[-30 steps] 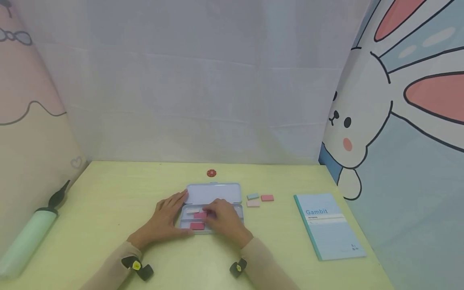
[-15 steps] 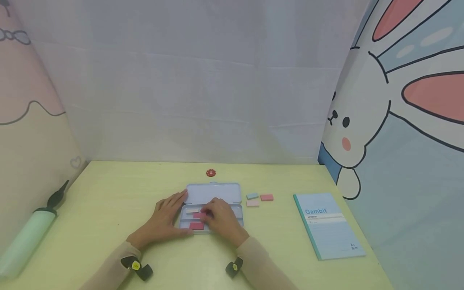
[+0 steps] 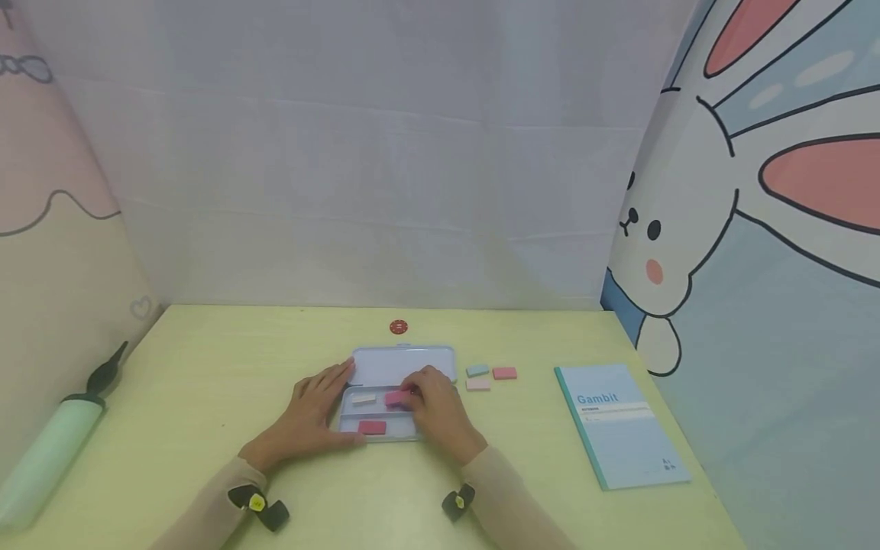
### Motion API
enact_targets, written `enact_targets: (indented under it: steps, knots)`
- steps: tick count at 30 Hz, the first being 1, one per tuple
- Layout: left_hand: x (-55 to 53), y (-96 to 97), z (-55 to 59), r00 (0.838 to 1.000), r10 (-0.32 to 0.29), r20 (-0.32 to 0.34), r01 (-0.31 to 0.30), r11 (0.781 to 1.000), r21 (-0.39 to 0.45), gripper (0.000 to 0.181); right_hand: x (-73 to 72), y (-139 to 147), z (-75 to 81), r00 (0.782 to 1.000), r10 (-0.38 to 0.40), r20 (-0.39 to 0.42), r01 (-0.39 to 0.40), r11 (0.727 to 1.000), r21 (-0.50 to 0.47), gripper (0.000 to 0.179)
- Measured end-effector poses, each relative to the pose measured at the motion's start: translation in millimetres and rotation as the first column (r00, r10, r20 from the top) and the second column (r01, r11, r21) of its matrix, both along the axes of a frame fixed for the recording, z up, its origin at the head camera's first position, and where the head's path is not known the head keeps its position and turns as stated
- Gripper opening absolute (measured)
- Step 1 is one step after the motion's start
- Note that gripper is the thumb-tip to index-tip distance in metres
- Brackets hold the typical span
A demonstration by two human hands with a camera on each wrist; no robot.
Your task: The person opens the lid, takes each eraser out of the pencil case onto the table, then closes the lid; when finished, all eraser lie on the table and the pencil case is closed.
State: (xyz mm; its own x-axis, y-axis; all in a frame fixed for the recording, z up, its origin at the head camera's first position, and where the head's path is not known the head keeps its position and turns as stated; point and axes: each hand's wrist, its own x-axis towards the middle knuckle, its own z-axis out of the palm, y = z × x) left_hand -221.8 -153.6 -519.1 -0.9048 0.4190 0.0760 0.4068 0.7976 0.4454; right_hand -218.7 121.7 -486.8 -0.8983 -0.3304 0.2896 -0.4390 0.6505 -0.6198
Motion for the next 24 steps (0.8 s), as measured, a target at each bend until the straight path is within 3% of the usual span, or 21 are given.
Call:
enact_targets:
  steps: [7, 18, 24]
  knots:
    - [0.2, -0.1, 0.1, 1.0, -0.002, -0.02, 0.003, 1.0, 0.005, 0.128, 0.2, 32, 1.3, 0.997, -0.082, 0.001, 0.082, 0.996, -0.02, 0.017]
    - [0.6, 0.0, -0.9, 1.0, 0.001, -0.014, -0.001, 1.0, 0.005, 0.128, -3.4, 85, -4.2, 0.979, -0.146, -0.14, 0.147, 0.989, -0.001, 0.01]
    - [0.4, -0.3, -0.4, 1.0, 0.0, -0.01, 0.0, 1.0, 0.011, 0.127, 0.9, 115, -5.7, 0.968, -0.205, -0.141, 0.207, 0.978, -0.002, 0.011]
